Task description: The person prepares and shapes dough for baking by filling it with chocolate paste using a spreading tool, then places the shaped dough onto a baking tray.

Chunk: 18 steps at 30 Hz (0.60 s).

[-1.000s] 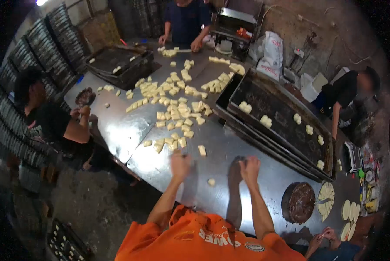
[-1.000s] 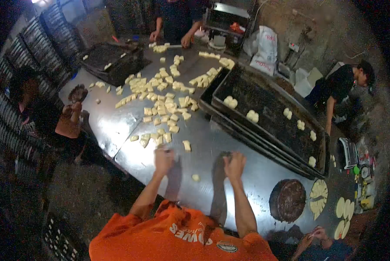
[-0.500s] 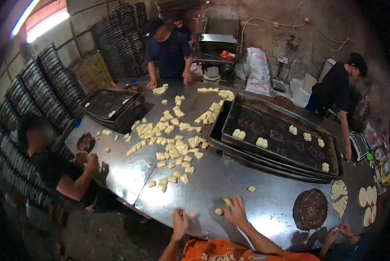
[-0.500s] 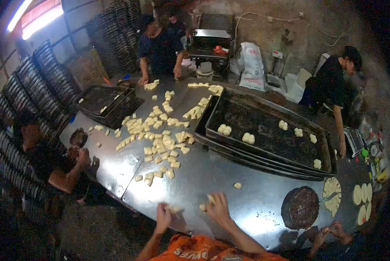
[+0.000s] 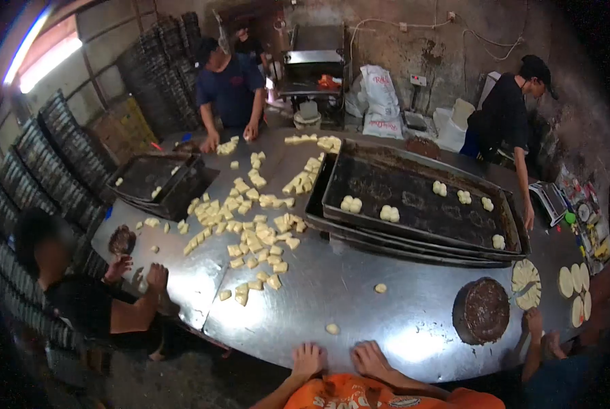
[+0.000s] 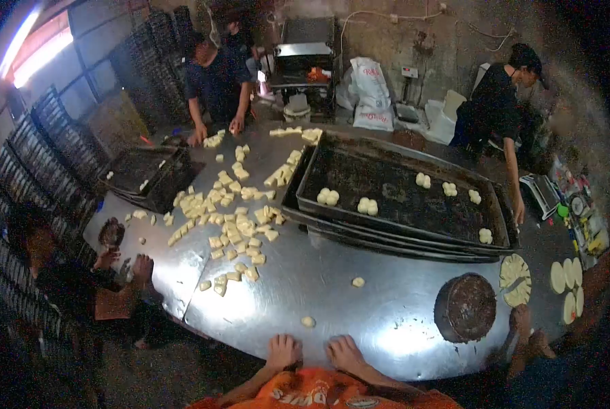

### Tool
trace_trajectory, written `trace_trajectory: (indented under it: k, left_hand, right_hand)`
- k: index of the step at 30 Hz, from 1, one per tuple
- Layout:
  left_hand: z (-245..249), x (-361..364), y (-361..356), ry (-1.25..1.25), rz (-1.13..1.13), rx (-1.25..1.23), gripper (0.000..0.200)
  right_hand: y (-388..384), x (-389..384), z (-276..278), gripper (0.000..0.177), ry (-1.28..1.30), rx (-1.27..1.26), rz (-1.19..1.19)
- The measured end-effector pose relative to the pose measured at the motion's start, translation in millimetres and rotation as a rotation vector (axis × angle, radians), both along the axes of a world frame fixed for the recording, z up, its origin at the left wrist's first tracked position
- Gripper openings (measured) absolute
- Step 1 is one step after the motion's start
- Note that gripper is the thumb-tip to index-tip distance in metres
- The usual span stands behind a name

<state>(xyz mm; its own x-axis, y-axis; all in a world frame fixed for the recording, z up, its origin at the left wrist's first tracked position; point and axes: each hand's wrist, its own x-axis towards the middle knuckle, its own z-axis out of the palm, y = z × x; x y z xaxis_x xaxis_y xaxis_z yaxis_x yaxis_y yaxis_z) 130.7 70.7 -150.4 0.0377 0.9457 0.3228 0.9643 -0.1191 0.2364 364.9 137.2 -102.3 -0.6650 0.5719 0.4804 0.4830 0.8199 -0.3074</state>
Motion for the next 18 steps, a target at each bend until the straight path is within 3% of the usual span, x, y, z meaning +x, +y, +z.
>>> trace_trajectory:
  k: [2,3,4,6,8,9,10,11,14,16,17,18]
  left_hand:
    - [-2.6,-40.5,11.6,0.119,0.042,0.009,0.034]
    - [-2.2,-58.7,3.2,0.225,0.087,-0.009,0.034]
    - [47.6,-64.5,21.3,0.272,0.085,-0.182,0.026]
    - [59.4,-59.0,61.1,0.129,0.139,-0.082,0.018]
    - [62.7,-29.5,78.4,-0.208,0.276,-0.03,0.016]
    - [47.1,-22.2,71.9,-0.212,0.205,-0.007,0.016]
    - [27.0,-18.9,55.9,-0.214,0.133,0.027,0.017]
    - [11.7,-24.7,40.8,-0.158,0.082,0.037,0.019]
    - [4.1,-68.6,20.1,0.074,0.028,-0.098,0.02]
    - [58.4,-70.8,43.9,0.133,0.172,-0.071,0.017]
    - [39.4,-56.1,66.6,-0.184,0.455,0.069,0.015]
    - [26.5,-52.8,71.8,-0.176,0.443,0.073,0.015]
  right_hand:
    - [0.6,34.0,-22.9,0.01,-0.09,-0.181,-0.129]
    - [5.9,36.8,-16.0,0.01,-0.113,-0.087,-0.227]
    - [21.6,38.4,6.4,0.01,-0.143,0.004,-0.322]
    - [34.8,-1.0,29.8,0.01,0.157,-0.173,-0.554]
    - [24.6,-16.6,20.4,0.011,0.119,-0.231,-0.489]
    - [8.5,-10.9,22.9,0.012,-0.065,-0.161,-0.292]
    - [-8.4,-7.3,10.5,0.011,0.03,-0.258,-0.313]
    - [-13.8,8.2,3.0,0.009,-0.061,-0.042,-0.147]
    - [-2.9,39.5,19.3,0.008,0.056,-0.076,-0.297]
    - [16.6,31.1,46.6,0.007,0.042,-0.032,-0.48]
    - [25.8,21.7,30.9,0.007,0.094,-0.113,-0.568]
    - [21.6,11.6,19.9,0.007,0.105,-0.112,-0.579]
